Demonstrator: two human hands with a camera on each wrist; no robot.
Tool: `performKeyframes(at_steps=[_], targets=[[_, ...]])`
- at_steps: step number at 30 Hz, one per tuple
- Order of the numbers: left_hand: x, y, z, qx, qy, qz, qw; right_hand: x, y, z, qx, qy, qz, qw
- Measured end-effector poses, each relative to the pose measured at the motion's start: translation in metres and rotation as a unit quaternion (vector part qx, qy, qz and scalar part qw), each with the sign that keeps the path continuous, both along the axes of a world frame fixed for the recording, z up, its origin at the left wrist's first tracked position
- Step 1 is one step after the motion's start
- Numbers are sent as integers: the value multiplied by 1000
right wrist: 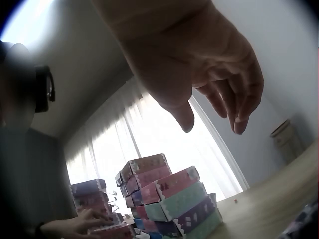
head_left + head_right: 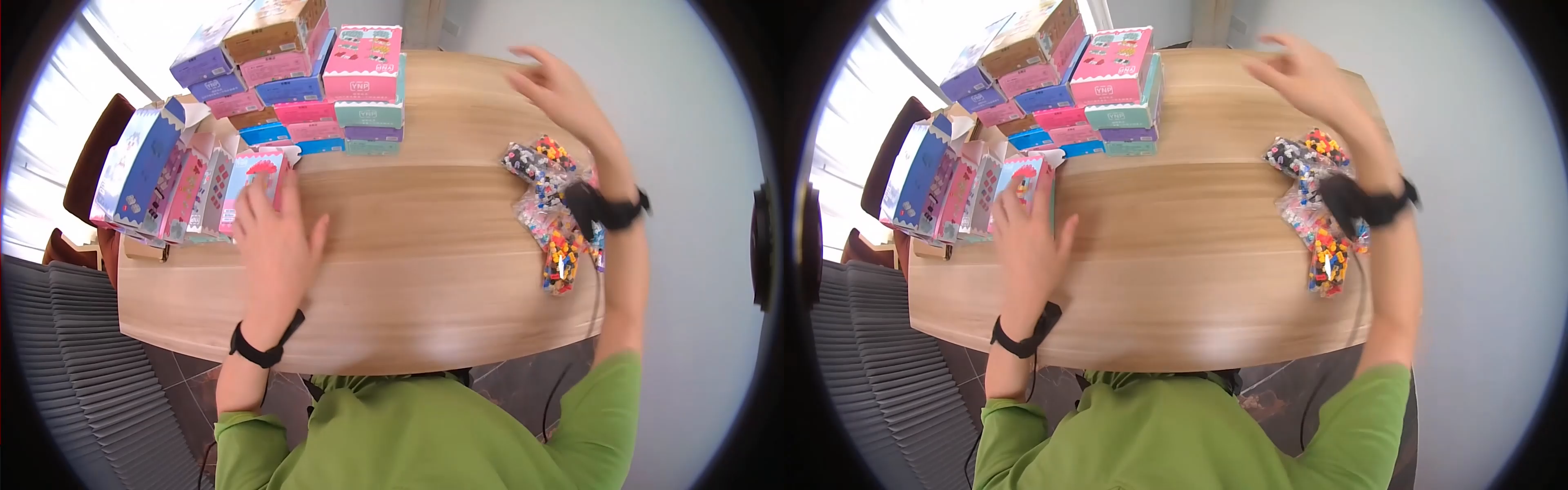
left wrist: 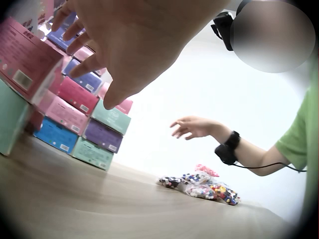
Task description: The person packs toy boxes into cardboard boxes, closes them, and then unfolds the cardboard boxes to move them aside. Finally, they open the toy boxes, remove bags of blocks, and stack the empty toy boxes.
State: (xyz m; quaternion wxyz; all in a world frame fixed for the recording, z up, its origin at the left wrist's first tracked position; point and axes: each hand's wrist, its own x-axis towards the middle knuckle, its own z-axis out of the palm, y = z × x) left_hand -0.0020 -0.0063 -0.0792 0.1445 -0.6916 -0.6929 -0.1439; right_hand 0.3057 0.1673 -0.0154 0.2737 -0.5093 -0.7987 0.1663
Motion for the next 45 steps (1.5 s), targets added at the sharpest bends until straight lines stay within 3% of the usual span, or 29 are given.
performKeyframes(at_steps=[3, 5, 8, 10, 11, 14, 16, 18, 19, 21, 24, 27, 29, 32, 34, 35, 37, 38, 40, 41, 44, 45], targets=[[14, 3, -2, -16, -82, -140, 987, -85, 42, -5, -135, 132, 20, 982], [22, 7, -3, -58, -186, -188, 963, -124, 68, -20, -126, 105, -8, 986], [25, 23, -10, -93, -315, -231, 916, -135, 80, -28, -141, 94, 63, 983], [25, 32, -15, -98, -360, -241, 896, -129, 82, -30, -85, 100, 6, 991], [26, 37, -19, -135, -444, -230, 855, -125, 81, -31, -58, 100, -21, 993], [31, 54, -30, -196, -659, -198, 698, -104, 65, -35, -143, 267, 36, 952], [37, 65, -34, -172, -770, -185, 586, -91, 25, -28, -154, 371, 159, 902], [42, 66, -28, -90, -834, -210, 502, -81, -13, -30, -1, 290, 177, 940], [44, 66, -27, -50, -861, -220, 457, -78, -32, -33, -17, 273, 172, 946], [40, 63, -32, -15, -854, -215, 474, -72, -64, -39, -47, 239, 158, 957], [37, 55, -28, -36, -849, -219, 480, -63, -78, -40, -341, 378, 121, 852], [39, 54, -32, -42, -840, -204, 501, -64, -86, -43, -372, 409, 190, 811], [35, 54, -34, -51, -831, -195, 518, -64, -85, -50, -359, 400, 202, 819], [31, 53, -40, -42, -774, -202, 598, -62, -82, -53, -332, 357, 202, 850], [27, 52, -40, -38, -749, -203, 629, -63, -85, -58, -330, 343, 186, 860], [26, 50, -40, -37, -736, -203, 645, -61, -83, -62, -374, 394, 160, 824], [30, 47, -36, -46, -810, -185, 554, -56, -74, -69, -452, 490, 105, 738], [31, 47, -34, -50, -843, -177, 506, -53, -71, -72, -478, 522, 140, 692], [29, 49, -39, -32, -797, -179, 576, -59, -78, -83, -231, 374, 88, 894], [27, 49, -41, -25, -772, -179, 609, -62, -82, -86, -96, 280, 54, 954], [28, 49, -40, -12, -741, -185, 645, -62, -89, -63, 69, 193, 33, 978], [28, 48, -40, -7, -725, -189, 662, -64, -89, -63, 9, 216, 50, 975]])
